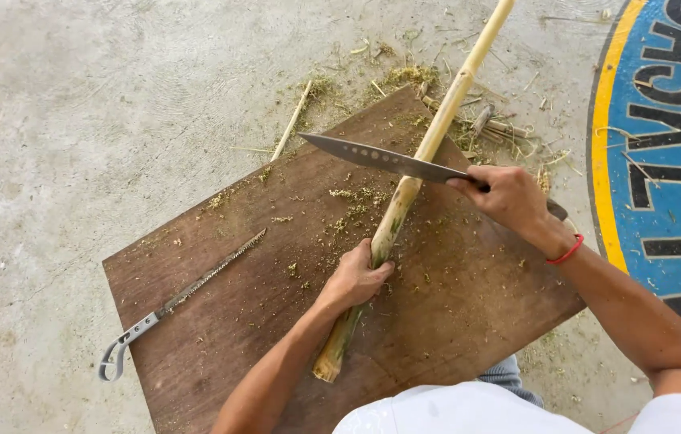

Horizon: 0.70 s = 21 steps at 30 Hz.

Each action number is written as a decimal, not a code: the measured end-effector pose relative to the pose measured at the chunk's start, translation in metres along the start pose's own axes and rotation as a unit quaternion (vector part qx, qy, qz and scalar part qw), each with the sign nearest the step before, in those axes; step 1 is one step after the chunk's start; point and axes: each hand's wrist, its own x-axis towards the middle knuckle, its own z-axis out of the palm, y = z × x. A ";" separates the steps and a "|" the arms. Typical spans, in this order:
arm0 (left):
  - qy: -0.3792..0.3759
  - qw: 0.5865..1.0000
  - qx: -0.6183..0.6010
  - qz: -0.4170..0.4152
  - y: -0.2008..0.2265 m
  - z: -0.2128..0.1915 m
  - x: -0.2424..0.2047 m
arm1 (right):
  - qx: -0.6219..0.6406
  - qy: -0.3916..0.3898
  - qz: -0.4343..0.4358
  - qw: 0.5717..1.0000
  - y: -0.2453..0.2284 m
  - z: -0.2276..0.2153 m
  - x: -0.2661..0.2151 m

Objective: The recorder uses a large knife or machete to shave the outer layer off a bamboo stick over a wooden board.

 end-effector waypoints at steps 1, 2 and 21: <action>-0.003 1.000 0.003 0.002 0.001 0.000 -0.002 | -0.001 0.002 0.004 1.000 0.007 0.003 0.001; 0.006 1.000 0.013 0.013 0.003 -0.002 -0.002 | 0.031 0.039 -0.029 0.998 0.013 0.006 0.009; 0.018 1.000 -0.004 0.021 0.002 0.001 -0.007 | 0.027 0.019 0.080 0.996 0.134 0.030 0.082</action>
